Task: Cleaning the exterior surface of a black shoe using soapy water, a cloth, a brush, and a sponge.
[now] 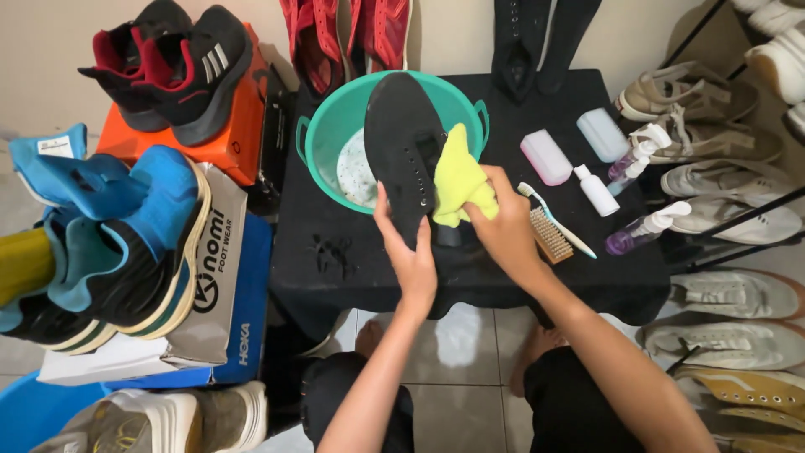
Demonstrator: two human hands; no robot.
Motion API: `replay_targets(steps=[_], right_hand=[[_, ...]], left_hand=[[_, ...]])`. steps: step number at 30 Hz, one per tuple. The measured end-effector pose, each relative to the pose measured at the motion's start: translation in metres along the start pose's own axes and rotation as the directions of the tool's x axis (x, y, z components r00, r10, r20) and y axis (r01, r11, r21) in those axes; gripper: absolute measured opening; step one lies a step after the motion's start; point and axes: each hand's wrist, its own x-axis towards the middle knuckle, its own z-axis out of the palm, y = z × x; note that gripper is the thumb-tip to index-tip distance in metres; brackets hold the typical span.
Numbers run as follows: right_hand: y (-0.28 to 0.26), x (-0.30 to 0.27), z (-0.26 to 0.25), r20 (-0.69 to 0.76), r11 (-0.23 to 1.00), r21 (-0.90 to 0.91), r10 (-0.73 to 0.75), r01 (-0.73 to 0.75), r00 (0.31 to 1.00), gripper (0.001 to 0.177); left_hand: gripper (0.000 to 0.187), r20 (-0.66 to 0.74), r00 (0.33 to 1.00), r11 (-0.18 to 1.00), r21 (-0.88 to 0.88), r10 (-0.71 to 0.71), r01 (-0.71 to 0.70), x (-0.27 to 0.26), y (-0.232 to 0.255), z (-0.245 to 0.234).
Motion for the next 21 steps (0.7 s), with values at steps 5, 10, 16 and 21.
replay_targets(steps=[5, 10, 16, 21], right_hand=[[0.123, -0.007, 0.023, -0.179, 0.955, -0.212, -0.247, 0.208, 0.952, 0.005], [0.06, 0.008, -0.001, -0.211, 0.708, 0.685, 0.419, -0.172, 0.883, 0.032], [0.019, 0.011, -0.009, -0.194, 0.697, 0.696, 0.414, -0.173, 0.889, 0.037], [0.03, 0.006, 0.001, 0.005, 0.902, 0.431, -0.007, 0.004, 1.0, 0.057]], left_hand=[[0.064, -0.023, 0.999, 0.998, -0.059, -0.028, 0.027, -0.004, -0.01, 0.009], [0.061, -0.045, 0.999, 0.999, -0.047, 0.009, -0.011, -0.003, -0.011, 0.008], [0.06, -0.005, 0.998, 0.998, -0.022, 0.063, -0.064, 0.001, -0.007, 0.001], [0.062, 0.175, 0.979, 0.993, 0.022, 0.108, -0.114, 0.004, -0.015, -0.009]])
